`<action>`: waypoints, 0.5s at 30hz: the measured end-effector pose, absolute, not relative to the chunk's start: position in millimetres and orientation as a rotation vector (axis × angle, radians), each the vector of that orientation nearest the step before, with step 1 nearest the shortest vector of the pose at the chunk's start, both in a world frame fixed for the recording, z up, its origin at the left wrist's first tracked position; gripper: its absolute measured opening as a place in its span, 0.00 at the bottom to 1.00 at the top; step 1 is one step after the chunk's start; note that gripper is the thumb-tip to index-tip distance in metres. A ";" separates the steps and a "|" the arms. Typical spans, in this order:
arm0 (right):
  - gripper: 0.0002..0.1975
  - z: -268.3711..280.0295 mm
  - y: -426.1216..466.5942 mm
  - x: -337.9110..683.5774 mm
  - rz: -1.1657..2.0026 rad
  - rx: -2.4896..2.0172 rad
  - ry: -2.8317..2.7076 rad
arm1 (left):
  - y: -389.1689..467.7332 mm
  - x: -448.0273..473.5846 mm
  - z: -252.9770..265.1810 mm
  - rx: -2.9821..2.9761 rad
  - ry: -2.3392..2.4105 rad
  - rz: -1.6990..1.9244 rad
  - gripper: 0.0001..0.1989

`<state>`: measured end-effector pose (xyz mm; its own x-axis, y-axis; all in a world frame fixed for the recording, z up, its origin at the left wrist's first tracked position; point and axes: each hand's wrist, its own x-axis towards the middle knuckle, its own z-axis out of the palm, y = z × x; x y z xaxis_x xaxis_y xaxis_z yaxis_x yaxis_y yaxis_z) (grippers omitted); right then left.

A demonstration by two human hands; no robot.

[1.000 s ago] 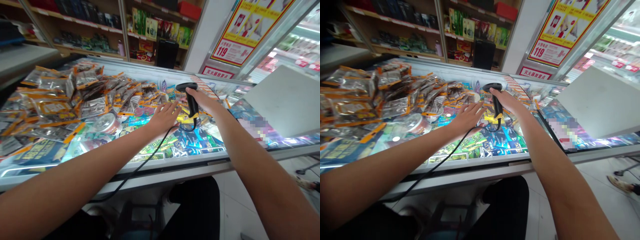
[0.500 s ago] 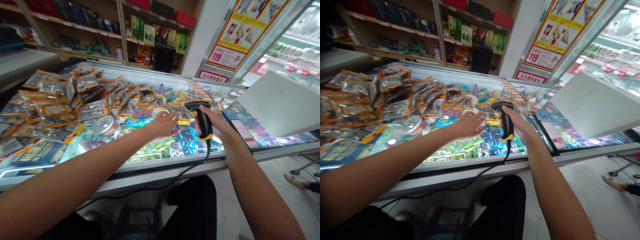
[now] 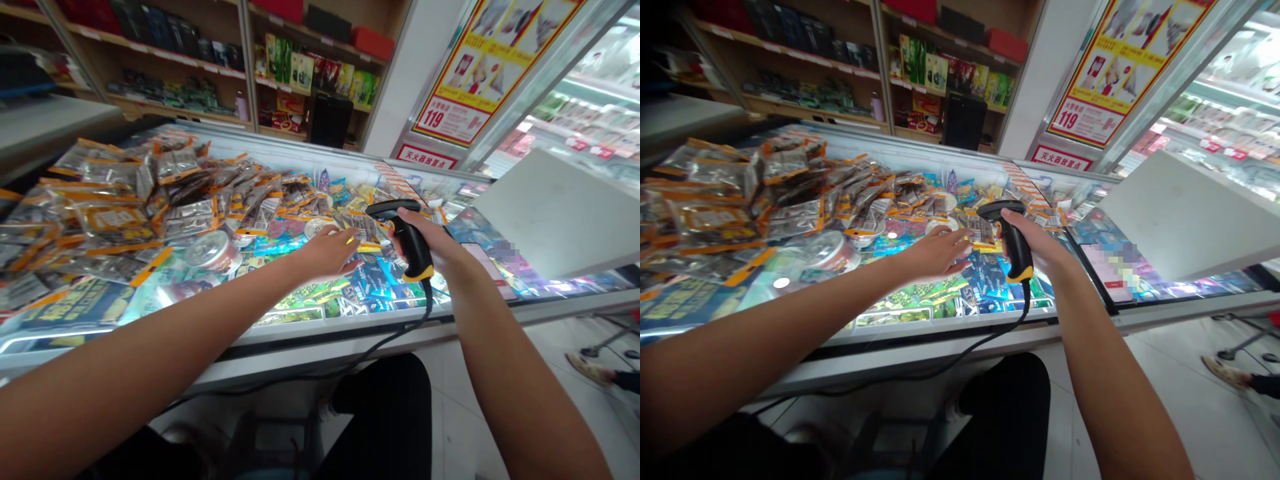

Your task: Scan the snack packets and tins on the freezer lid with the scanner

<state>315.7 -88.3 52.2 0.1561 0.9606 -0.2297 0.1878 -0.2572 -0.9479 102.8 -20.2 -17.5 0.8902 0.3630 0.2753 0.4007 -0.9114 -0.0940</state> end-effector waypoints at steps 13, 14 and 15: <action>0.23 15.8 -51.8 374.3 0.632 -1.629 -1.214 | -22.2 100.9 -18.0 -2.702 -0.959 -0.510 0.27; 0.24 11.0 -48.9 377.9 0.633 -1.660 -1.245 | -23.0 100.8 -17.5 -2.693 -0.994 -0.521 0.28; 0.25 7.2 -46.9 380.3 0.645 -1.696 -1.275 | -23.7 100.8 -17.1 -2.689 -1.020 -0.530 0.28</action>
